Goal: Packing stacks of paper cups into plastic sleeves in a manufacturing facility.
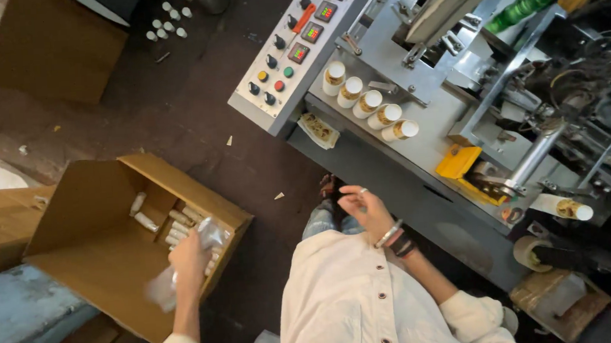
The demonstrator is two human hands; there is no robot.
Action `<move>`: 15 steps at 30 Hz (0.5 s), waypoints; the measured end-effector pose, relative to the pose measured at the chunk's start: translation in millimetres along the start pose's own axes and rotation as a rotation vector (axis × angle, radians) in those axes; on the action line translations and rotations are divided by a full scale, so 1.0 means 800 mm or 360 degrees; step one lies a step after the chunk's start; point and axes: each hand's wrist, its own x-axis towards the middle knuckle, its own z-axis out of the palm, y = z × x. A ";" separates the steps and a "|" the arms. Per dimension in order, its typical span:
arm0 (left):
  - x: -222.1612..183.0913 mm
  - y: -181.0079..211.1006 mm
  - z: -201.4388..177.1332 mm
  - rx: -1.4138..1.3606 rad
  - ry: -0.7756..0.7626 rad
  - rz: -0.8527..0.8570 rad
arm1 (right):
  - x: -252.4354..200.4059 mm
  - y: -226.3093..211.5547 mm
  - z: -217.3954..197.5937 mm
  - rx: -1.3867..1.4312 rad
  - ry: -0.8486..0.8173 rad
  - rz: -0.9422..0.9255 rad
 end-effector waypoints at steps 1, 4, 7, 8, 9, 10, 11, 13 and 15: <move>-0.007 -0.032 0.011 -0.0188 0.0238 -0.0082 | 0.000 0.027 -0.006 0.0071 0.0052 0.0060; -0.056 0.099 -0.063 -0.0545 0.0624 0.0142 | 0.010 0.046 0.006 0.0242 -0.0067 0.0308; -0.093 0.265 -0.129 -0.1066 0.0505 0.0508 | 0.017 -0.006 0.022 0.0413 -0.0180 0.0438; -0.087 0.285 -0.118 -0.1076 0.0508 0.0514 | 0.016 -0.014 0.015 0.0404 -0.0176 0.0434; -0.081 0.307 -0.107 -0.1009 0.0384 0.0556 | 0.015 -0.021 0.006 0.0392 -0.0127 0.0314; -0.075 0.330 -0.096 -0.0940 0.0261 0.0597 | 0.015 -0.029 -0.003 0.0380 -0.0079 0.0194; -0.073 0.337 -0.101 -0.0939 0.0265 0.0604 | 0.011 -0.036 -0.012 0.0380 -0.0075 0.0188; -0.069 0.354 -0.112 -0.1218 0.0087 0.0833 | 0.001 -0.051 -0.034 0.0083 0.0213 -0.0042; -0.052 0.358 -0.080 -0.1710 -0.0220 0.1160 | -0.011 -0.078 -0.040 -0.0105 0.0351 -0.0045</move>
